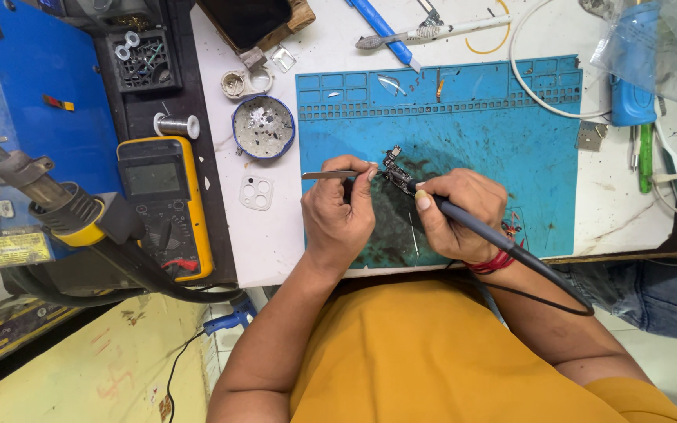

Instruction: The person solders components on a disassembled phone motherboard placed on a blue repair mat, holding the board with tweezers in one hand and a soldering iron in the other. They reposition the board and continue soldering different areas throughout the episode.

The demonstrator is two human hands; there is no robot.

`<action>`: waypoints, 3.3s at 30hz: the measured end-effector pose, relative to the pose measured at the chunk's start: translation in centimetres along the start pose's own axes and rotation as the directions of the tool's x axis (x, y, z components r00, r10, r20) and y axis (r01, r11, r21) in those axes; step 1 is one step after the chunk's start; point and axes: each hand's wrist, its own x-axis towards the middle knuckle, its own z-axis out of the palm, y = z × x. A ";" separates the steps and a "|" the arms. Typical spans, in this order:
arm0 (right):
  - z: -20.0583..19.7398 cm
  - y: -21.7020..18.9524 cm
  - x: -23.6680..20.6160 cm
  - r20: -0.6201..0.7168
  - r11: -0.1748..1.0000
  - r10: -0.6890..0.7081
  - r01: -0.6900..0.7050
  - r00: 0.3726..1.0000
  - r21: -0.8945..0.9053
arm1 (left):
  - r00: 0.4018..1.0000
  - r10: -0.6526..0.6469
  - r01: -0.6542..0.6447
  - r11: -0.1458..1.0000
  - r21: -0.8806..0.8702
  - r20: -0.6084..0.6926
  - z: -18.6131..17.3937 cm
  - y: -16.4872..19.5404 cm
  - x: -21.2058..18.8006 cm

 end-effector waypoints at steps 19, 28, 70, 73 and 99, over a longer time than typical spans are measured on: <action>0.1 0.0 0.0 -0.004 1.000 -0.012 0.012 1.000 0.014 | 1.000 -0.007 0.007 1.000 -0.015 0.008 0.0 0.0 0.0; 0.2 0.0 0.0 -0.011 1.000 -0.006 0.006 1.000 0.011 | 1.000 -0.011 0.012 1.000 -0.017 0.004 0.1 0.0 -0.1; 0.3 -0.1 0.5 -0.019 1.000 -0.018 0.018 1.000 0.009 | 0.999 0.049 -0.049 0.998 0.048 -0.001 0.0 0.1 0.3; 0.3 -0.1 0.5 -0.016 1.000 -0.014 0.014 1.000 0.007 | 1.000 0.007 -0.007 1.000 0.021 0.004 0.0 0.1 0.3; 0.3 -0.2 0.6 -0.013 1.000 -0.017 0.018 1.000 0.012 | 1.000 -0.007 0.007 1.000 -0.004 0.006 0.0 0.0 0.0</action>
